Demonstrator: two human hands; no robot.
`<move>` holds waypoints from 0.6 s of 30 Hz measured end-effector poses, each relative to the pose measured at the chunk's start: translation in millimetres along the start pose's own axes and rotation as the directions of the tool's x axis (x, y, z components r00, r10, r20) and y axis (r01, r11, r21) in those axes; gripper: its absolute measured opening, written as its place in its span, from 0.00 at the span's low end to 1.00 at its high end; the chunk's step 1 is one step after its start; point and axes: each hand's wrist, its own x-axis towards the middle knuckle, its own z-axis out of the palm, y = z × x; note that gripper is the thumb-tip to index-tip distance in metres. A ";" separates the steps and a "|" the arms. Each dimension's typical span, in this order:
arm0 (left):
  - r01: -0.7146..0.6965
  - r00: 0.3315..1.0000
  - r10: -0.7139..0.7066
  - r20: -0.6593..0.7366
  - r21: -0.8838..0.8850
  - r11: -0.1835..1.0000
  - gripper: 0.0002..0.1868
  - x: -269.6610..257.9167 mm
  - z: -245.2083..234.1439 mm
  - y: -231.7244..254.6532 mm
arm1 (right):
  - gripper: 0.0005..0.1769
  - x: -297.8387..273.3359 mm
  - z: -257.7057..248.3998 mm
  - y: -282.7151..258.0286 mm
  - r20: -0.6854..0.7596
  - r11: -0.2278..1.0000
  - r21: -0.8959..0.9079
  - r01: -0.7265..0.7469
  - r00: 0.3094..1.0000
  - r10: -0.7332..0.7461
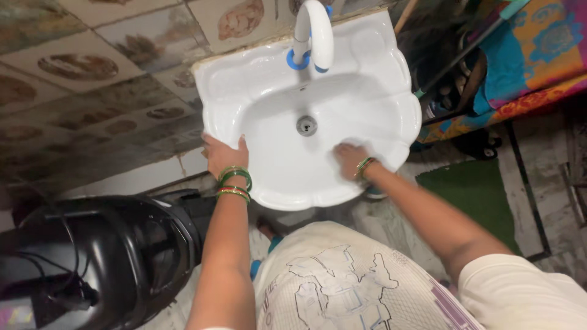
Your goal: The person scrubs the basin and tap of a white sink using a sponge, moving it across different areas of the fixture.
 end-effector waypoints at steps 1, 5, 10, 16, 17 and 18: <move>0.004 1.000 -0.004 -0.006 -0.001 1.000 0.56 -2.9 2.0 -3.2 | 0.37 -15.2 -9.5 41.2 -0.095 0.979 -0.045 -0.198 0.977 0.193; -0.158 0.987 0.156 0.029 0.236 0.959 0.54 -19.9 12.0 -3.6 | 0.41 -23.4 -20.4 31.7 -0.179 0.986 -0.142 -0.093 0.982 0.067; -0.338 0.940 0.289 0.180 0.592 0.731 0.50 -42.9 31.3 -2.8 | 0.34 -46.6 -10.2 -115.9 -0.481 0.844 0.188 0.502 0.796 -0.366; -0.662 0.711 0.261 0.653 0.496 0.562 0.37 -64.8 99.3 -18.2 | 0.39 -104.7 -7.4 26.9 -0.671 0.955 0.167 0.245 0.738 -0.071; -0.672 0.663 0.311 0.681 0.358 0.648 0.36 -80.2 115.9 -18.8 | 0.42 -113.2 -8.8 57.1 -0.399 0.948 0.256 -0.187 0.873 0.280; -0.665 0.616 0.367 0.697 0.211 0.716 0.35 -102.9 134.2 -12.7 | 0.42 -117.3 -9.0 77.2 -0.558 0.976 0.178 -0.125 0.804 0.205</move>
